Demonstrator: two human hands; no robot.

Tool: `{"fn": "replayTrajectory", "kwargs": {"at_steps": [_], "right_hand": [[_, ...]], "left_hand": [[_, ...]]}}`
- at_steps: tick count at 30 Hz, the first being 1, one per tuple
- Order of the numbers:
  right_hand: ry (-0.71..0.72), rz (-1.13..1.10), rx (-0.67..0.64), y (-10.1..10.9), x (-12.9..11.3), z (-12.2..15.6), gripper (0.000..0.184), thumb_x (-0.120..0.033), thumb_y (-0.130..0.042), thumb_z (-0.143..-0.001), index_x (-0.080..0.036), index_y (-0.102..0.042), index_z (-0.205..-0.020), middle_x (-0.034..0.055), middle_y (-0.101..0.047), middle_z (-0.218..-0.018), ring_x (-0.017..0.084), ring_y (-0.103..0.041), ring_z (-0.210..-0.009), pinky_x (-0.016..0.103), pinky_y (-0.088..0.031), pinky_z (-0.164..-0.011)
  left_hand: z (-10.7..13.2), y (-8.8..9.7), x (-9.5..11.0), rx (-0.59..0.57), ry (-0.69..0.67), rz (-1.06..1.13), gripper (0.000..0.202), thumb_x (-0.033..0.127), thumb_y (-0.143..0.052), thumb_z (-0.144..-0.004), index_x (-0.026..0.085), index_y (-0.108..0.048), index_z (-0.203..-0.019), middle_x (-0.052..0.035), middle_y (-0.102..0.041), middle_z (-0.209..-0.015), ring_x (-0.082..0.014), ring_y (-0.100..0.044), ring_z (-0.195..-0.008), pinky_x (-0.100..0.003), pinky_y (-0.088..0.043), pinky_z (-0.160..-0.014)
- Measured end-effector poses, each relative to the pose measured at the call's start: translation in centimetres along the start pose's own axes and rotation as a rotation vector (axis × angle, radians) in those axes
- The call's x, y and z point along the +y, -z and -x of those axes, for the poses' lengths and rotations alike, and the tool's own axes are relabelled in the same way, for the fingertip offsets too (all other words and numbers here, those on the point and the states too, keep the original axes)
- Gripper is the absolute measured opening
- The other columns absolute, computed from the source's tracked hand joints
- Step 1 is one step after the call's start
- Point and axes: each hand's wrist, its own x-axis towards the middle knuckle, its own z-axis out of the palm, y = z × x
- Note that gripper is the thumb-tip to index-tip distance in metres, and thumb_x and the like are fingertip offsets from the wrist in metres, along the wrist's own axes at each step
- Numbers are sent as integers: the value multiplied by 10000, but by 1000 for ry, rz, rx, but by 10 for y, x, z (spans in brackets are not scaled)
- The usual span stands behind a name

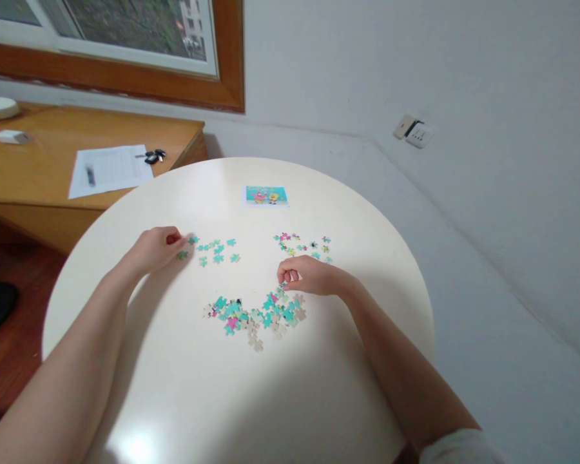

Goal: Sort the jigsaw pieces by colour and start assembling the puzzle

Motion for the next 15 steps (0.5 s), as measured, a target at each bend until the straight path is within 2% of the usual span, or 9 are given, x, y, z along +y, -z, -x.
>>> {"fn": "replayTrajectory", "kwargs": {"at_steps": [9, 15], "right_hand": [[48, 67, 49, -5, 1, -3, 58, -106, -638, -721, -153, -611, -740, 8, -599, -720, 117, -528, -689, 225, -394, -655], [43, 13, 75, -8, -4, -3, 42, -152, -623, -740, -162, -601, -706, 4, -605, -685, 119, -555, -678, 226, -408, -651]], "left_hand": [[0, 1, 1, -16, 10, -11, 283, 425, -406, -767, 173, -520, -710, -77, -627, -742, -166, -512, -653, -248, -343, -605], [1, 1, 3, -10, 9, 1, 271, 415, -410, -767, 176, -514, -693, -72, -626, -714, -167, -515, -639, -247, -343, -600]]}}
